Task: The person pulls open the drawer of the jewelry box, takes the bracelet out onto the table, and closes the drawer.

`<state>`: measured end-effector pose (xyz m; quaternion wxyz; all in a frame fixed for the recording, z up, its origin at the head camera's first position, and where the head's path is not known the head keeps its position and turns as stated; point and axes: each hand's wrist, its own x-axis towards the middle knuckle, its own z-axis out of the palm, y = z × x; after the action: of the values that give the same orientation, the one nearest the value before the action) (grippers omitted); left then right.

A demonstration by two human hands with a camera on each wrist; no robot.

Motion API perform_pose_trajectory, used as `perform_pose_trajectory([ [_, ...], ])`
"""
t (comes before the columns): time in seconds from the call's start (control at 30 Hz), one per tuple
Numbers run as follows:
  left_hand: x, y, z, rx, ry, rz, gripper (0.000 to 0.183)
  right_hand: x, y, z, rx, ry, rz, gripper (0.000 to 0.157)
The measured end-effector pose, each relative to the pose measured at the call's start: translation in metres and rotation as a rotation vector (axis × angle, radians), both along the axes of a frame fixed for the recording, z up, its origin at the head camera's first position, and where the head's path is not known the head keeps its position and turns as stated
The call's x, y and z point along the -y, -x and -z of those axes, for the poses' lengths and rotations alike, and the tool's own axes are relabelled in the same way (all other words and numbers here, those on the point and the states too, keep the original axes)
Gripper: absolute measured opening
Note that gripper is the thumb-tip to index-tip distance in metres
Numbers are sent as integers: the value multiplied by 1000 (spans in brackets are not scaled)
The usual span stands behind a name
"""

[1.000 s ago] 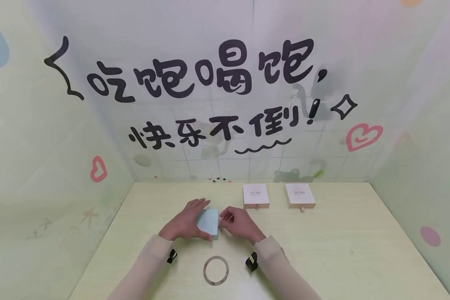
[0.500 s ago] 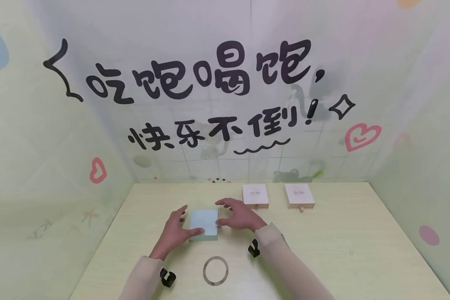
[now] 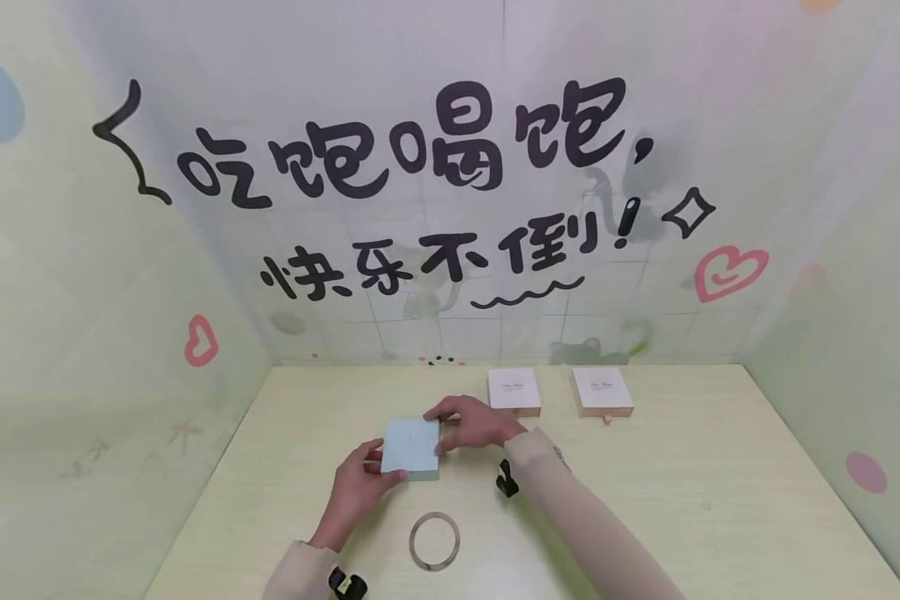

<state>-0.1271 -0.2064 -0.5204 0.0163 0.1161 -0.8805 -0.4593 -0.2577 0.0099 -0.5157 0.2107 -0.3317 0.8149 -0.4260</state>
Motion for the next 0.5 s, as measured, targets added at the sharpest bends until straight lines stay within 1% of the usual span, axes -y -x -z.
perform_pose_trajectory([
  [0.1,-3,0,2,-31,33,-9,60,1,2,1,-2,-16,13,56],
  [0.2,-4,0,2,-52,49,-17,56,2,2,3,-9,-15,24,55],
  [0.33,-4,0,2,-52,46,-18,56,2,3,6,-8,-1,39,53],
  [0.5,-1,2,2,-41,35,-21,56,2,1,7,45,31,55,52],
])
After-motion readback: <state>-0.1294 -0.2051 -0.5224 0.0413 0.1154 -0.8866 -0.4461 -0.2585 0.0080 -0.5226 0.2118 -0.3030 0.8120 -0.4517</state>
